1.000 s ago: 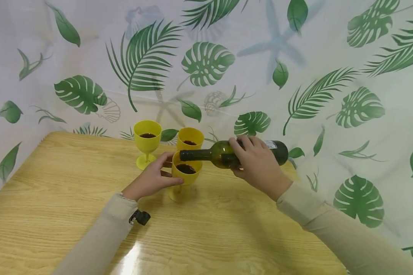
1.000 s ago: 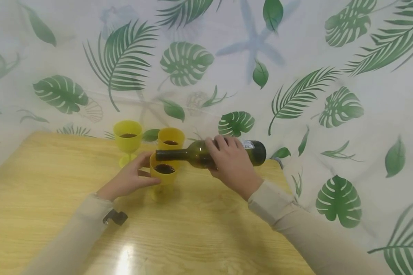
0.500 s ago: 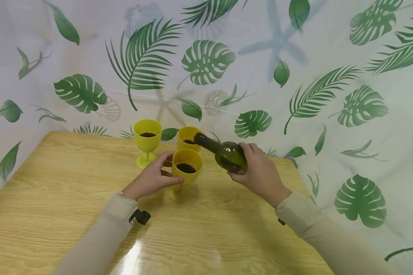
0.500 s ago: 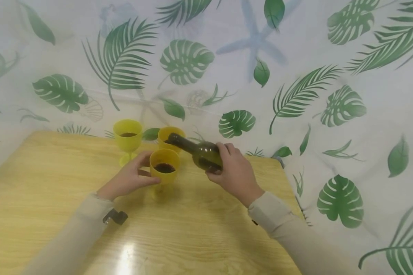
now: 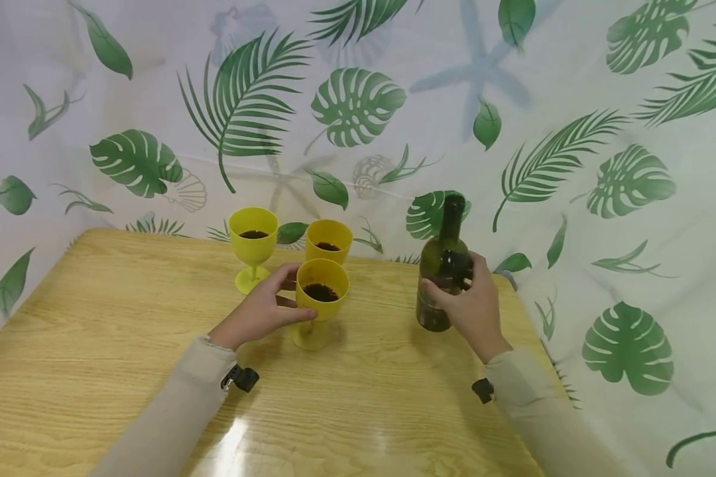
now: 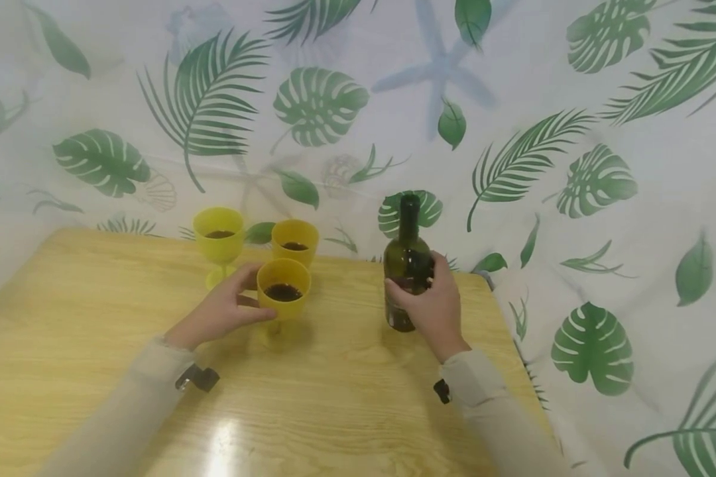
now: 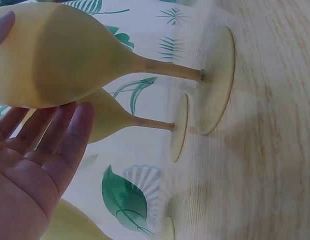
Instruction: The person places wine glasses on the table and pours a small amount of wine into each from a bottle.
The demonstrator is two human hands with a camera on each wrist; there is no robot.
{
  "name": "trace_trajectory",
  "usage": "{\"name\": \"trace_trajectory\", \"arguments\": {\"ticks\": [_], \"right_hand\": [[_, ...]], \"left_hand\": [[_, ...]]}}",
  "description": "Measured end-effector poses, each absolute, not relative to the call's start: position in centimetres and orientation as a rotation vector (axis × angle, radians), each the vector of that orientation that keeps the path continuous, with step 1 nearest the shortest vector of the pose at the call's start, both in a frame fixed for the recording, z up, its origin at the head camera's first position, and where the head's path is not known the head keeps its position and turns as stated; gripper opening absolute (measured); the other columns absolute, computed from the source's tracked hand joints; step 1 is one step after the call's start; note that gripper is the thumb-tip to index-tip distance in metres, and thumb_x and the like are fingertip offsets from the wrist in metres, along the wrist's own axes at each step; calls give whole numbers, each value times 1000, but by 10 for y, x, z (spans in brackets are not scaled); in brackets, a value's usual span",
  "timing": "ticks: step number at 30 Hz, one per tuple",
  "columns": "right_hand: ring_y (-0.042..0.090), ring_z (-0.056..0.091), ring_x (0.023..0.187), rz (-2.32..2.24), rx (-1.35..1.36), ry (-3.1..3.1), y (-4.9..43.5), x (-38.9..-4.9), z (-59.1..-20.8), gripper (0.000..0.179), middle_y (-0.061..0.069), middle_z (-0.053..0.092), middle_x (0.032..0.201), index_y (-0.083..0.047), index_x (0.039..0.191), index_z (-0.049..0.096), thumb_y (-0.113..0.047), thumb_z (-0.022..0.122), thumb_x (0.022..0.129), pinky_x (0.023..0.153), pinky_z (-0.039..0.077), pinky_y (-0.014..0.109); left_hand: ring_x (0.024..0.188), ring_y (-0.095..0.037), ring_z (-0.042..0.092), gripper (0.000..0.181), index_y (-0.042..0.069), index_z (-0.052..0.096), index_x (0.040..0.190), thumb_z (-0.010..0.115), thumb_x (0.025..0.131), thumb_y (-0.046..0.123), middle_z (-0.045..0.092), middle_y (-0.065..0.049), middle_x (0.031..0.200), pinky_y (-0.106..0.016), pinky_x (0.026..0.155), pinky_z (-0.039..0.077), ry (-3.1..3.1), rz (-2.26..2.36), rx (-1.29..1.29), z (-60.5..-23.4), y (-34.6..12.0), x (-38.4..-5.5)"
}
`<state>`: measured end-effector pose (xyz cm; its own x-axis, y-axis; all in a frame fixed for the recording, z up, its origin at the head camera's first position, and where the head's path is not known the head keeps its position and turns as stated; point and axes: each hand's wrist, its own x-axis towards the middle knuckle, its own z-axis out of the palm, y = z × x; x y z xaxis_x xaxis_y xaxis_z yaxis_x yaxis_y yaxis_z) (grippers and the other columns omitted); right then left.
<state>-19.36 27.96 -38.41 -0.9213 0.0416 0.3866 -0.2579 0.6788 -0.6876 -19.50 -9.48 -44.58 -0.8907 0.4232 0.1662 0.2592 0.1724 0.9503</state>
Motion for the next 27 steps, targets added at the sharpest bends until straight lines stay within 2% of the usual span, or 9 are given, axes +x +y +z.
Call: {"name": "trace_trajectory", "arguments": {"ticks": [7, 13, 16, 18, 24, 27], "right_hand": [[30, 58, 120, 1236, -7, -2423, 294, -198, -403, 80, 13, 59, 135, -8, 146, 48, -41, 87, 84, 100, 50, 49], [20, 60, 113, 1263, -55, -2306, 299, -196, -419, 73, 7, 62, 130, -11, 143, 53, -32, 89, 83, 88, 50, 27], [16, 59, 110, 1272, -69, -2266, 300, -195, -426, 73, 6, 62, 128, -11, 143, 53, -30, 89, 83, 84, 50, 20], [14, 58, 109, 1280, -86, -2245, 302, -195, -429, 72, 5, 62, 127, -11, 143, 52, -30, 89, 83, 85, 49, 21], [15, 57, 112, 1271, -119, -2202, 307, -193, -436, 72, 5, 62, 129, -12, 144, 53, -31, 88, 84, 91, 47, 34], [16, 57, 112, 1264, -118, -2193, 309, -193, -440, 71, 6, 63, 130, -13, 144, 53, -31, 88, 84, 91, 47, 34]], "left_hand": [[130, -30, 55, 74, 22, 45, 149, 86, 88, 30, 54, -2, 143, -48, 103, 54, 2317, 1796, 672, -442, -96, -193], [128, -26, 56, 74, 23, 45, 149, 86, 88, 31, 55, -2, 142, -46, 102, 55, 2316, 1797, 669, -444, -95, -193], [127, -24, 56, 74, 25, 45, 148, 86, 87, 31, 55, 1, 141, -45, 102, 55, 2321, 1797, 660, -445, -96, -194], [128, -25, 56, 74, 25, 45, 149, 86, 87, 31, 55, 0, 141, -45, 102, 54, 2324, 1795, 663, -446, -96, -194], [131, -31, 55, 76, 22, 44, 150, 86, 88, 30, 54, -4, 144, -46, 102, 54, 2330, 1790, 674, -445, -96, -193], [129, -28, 56, 75, 24, 44, 150, 86, 88, 31, 55, -2, 143, -45, 102, 55, 2336, 1784, 669, -444, -96, -193]]}}
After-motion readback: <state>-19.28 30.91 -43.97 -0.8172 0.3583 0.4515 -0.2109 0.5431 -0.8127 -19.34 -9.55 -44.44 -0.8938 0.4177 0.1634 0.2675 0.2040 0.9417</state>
